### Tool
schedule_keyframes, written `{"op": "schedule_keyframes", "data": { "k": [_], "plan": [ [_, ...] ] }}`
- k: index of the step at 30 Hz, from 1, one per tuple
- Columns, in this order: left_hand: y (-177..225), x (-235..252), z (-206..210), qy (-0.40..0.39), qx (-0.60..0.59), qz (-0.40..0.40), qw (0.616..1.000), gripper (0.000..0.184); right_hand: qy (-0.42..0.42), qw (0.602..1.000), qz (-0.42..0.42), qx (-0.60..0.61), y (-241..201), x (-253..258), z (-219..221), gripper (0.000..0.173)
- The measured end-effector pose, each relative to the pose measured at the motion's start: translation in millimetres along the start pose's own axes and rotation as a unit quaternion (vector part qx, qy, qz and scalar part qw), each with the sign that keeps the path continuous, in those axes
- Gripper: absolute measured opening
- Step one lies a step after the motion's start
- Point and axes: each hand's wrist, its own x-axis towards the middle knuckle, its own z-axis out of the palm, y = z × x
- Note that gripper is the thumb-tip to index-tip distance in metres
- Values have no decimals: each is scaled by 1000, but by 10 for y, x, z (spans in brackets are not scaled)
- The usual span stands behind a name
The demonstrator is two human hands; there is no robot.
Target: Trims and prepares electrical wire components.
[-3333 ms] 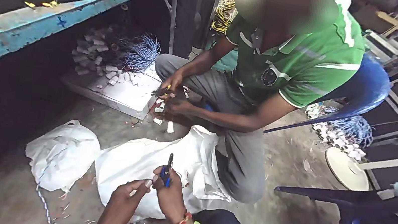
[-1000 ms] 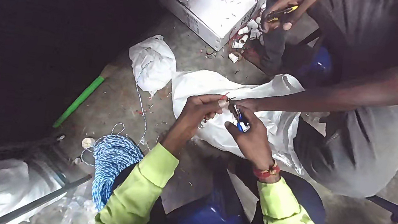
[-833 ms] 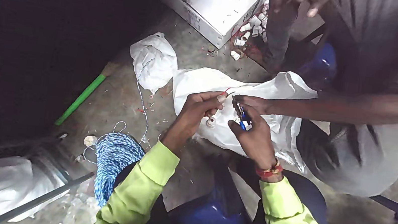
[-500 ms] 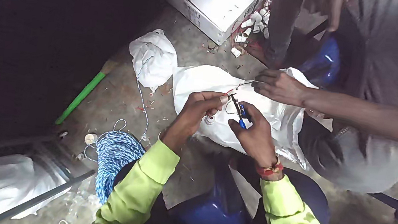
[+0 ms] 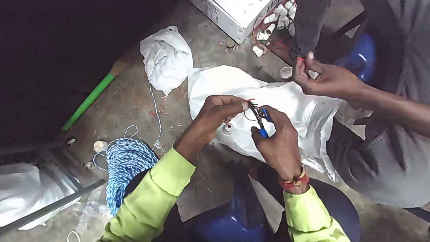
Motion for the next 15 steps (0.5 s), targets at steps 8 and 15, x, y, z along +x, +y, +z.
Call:
{"op": "schedule_keyframes", "data": {
  "k": [8, 15],
  "plan": [
    [30, -188, 63, -3, -7, 4, 1000, 11, 16, 1000, -8, -5, -21, -6, 6, 53],
    [-35, -249, 68, -28, -45, -13, 999, 14, 16, 1000, -9, 5, -2, -8, 16, 55]
  ]
}}
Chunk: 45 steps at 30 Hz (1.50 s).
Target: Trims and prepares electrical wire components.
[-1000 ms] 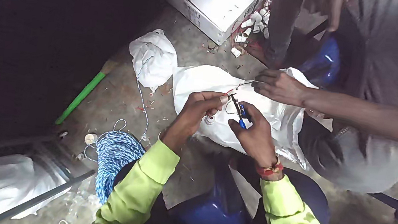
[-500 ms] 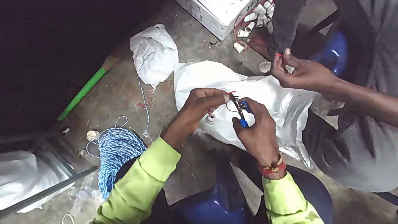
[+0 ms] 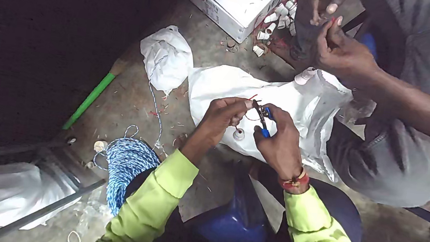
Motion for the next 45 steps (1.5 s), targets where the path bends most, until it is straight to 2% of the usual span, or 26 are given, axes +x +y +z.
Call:
{"op": "schedule_keyframes", "data": {
  "k": [6, 11, 13, 15, 16, 17, 19, 20, 22, 25, 29, 31, 33, 34, 35, 37, 39, 41, 42, 43, 45],
  "plan": [
    [-4, -17, 8, 22, 48, 21, 998, 13, 12, 999, 2, -38, 0, -15, 0, 46],
    [-49, 125, 28, 46, 26, 58, 997, 11, -6, 998, 33, -53, -49, -27, -20, 36],
    [-42, 52, 14, 47, 33, 58, 997, 11, -27, 998, 47, -16, -58, -20, -49, 32],
    [-47, -68, 4, 38, 29, 56, 997, 13, -63, 990, 75, 103, -30, -15, -38, 28],
    [-37, -80, 34, 35, 9, 59, 998, 13, -87, 970, 97, 204, -19, -18, -12, 26],
    [-8, -61, 90, 38, -18, 59, 997, 13, -119, 930, 129, 322, -30, -30, 8, 23],
    [26, -24, 163, 48, -50, 49, 996, 12, -163, 809, 220, 520, -86, -41, 42, 24],
    [15, -45, 163, 49, -43, 41, 997, 14, -180, 754, 256, 578, -99, -47, 54, 23],
    [-5, -99, 152, 55, -19, 23, 998, 17, -202, 682, 298, 637, -116, -68, 63, 22],
    [-4, -100, 179, 71, -9, 17, 997, 16, -201, 623, 325, 682, -144, -98, 57, 20],
    [-1, -107, 222, 76, -11, 10, 997, 20, -188, 604, 325, 703, -190, -168, 49, 23],
    [11, -167, 258, 54, -76, 27, 995, 18, -115, 556, 344, 748, -189, -178, -20, 16],
    [-4, -285, 380, 13, -200, 52, 978, 15, 51, 483, 350, 801, -43, -29, -255, 11],
    [-19, -367, 443, -4, -246, 51, 968, 16, 112, 469, 314, 818, 77, 35, -391, 11],
    [-31, -412, 478, -21, -270, 49, 961, 16, 132, 493, 274, 815, 160, 91, -508, 12],
    [-92, -417, 477, -10, -239, 57, 969, 15, 94, 645, 223, 725, 214, 99, -595, 15],
    [-119, -366, 409, 31, -142, 62, 987, 13, 28, 792, 193, 578, 171, 0, -543, 30],
    [-86, -358, 352, 63, -44, 80, 994, 12, -34, 911, 108, 395, 115, -49, -480, 47],
    [-61, -362, 323, 73, 1, 92, 993, 12, -41, 951, 63, 301, 95, -49, -456, 53],
    [-38, -370, 301, 81, 37, 104, 991, 11, -40, 973, 35, 227, 82, -43, -442, 58],
    [-23, -371, 279, 97, 86, 116, 985, 11, -28, 991, 3, 131, 84, -32, -418, 61]
  ]
}}
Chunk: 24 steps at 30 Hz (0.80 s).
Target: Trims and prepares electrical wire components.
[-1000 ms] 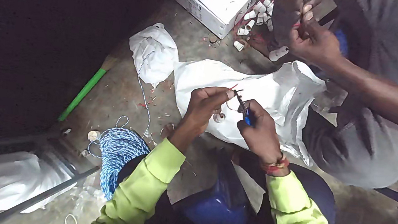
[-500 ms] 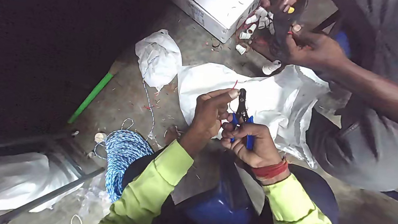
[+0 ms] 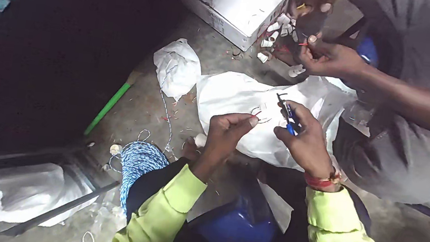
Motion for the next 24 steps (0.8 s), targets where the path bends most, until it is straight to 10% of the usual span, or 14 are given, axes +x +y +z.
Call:
{"op": "schedule_keyframes", "data": {
  "k": [24],
  "plan": [
    [32, 17, -15, 2, 67, -10, 998, 21, -27, 994, -71, -78, 31, -39, 98, 59]
  ]
}}
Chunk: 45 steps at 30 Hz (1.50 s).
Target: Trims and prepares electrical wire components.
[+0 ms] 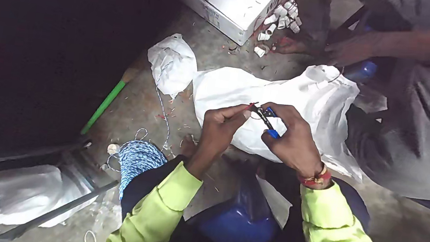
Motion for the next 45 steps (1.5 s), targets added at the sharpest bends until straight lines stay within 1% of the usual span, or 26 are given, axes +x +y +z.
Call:
{"op": "schedule_keyframes", "data": {
  "k": [5, 10, 14, 20, 22, 24, 26, 27, 28, 29, 30, 31, 32, 33, 34, 35, 36, 37, 39, 40, 41, 42, 45],
  "plan": [
    [-28, -1, 16, -12, -13, 2, 1000, 20, -8, 1000, 2, -7, -15, -10, -7, 59],
    [-32, 16, 33, 1, 1, 8, 1000, 19, -4, 1000, -1, -12, -9, 4, -1, 57],
    [-28, 36, 54, 3, 0, -3, 1000, 19, -4, 999, 2, -32, -9, -4, -8, 55],
    [-23, 29, 19, -6, 18, 13, 1000, 19, -7, 998, -8, -54, -11, -3, 24, 54],
    [-18, 25, 20, -5, 23, 12, 1000, 18, -5, 998, -6, -58, -15, -9, 22, 47],
    [0, 25, 13, -6, 23, 28, 999, 18, -7, 998, 16, -56, -47, -11, 23, 38],
    [37, 15, 9, -9, 21, 50, 998, 17, -18, 999, 46, -8, -68, -11, 45, 30],
    [52, 10, 13, -7, 19, 60, 998, 17, -29, 996, 65, 48, -67, -16, 79, 27],
    [61, 15, 22, -3, 16, 68, 998, 18, -44, 986, 88, 131, -73, -24, 123, 24],
    [64, 27, 36, -1, 11, 73, 997, 18, -69, 961, 120, 240, -86, -29, 167, 21],
    [54, 39, 59, 2, 3, 74, 997, 18, -97, 914, 160, 359, -109, -35, 200, 20],
    [41, 52, 91, 5, -13, 67, 998, 19, -108, 847, 211, 475, -134, -27, 219, 20],
    [18, 60, 132, 14, -34, 65, 997, 20, -92, 770, 259, 576, -137, -6, 216, 20],
    [-11, 46, 151, 21, -53, 64, 996, 19, -43, 694, 297, 654, -100, 36, 167, 16],
    [-38, 11, 157, 32, -72, 64, 995, 19, 33, 635, 320, 703, -17, 105, 57, 12],
    [-48, -35, 136, 40, -91, 61, 993, 19, 114, 592, 317, 733, 71, 158, -64, 12],
    [-38, -61, 106, 45, -114, 53, 991, 19, 162, 581, 302, 738, 120, 173, -180, 12],
    [-8, -49, 71, 44, -133, 40, 989, 19, 169, 614, 290, 715, 140, 166, -260, 13],
    [53, -25, 12, 19, -168, 16, 985, 19, 130, 692, 301, 643, 137, 106, -254, 25],
    [85, -21, 6, -2, -184, 11, 983, 19, 102, 719, 313, 612, 119, 85, -211, 32],
    [121, -14, 19, -22, -204, 11, 979, 19, 74, 735, 320, 594, 102, 85, -171, 36],
    [158, -17, 41, -41, -226, 12, 973, 19, 49, 741, 322, 587, 84, 89, -137, 38],
    [275, -17, 106, -92, -284, 24, 954, 22, 13, 744, 320, 586, 22, 123, -79, 36]
  ]
}}
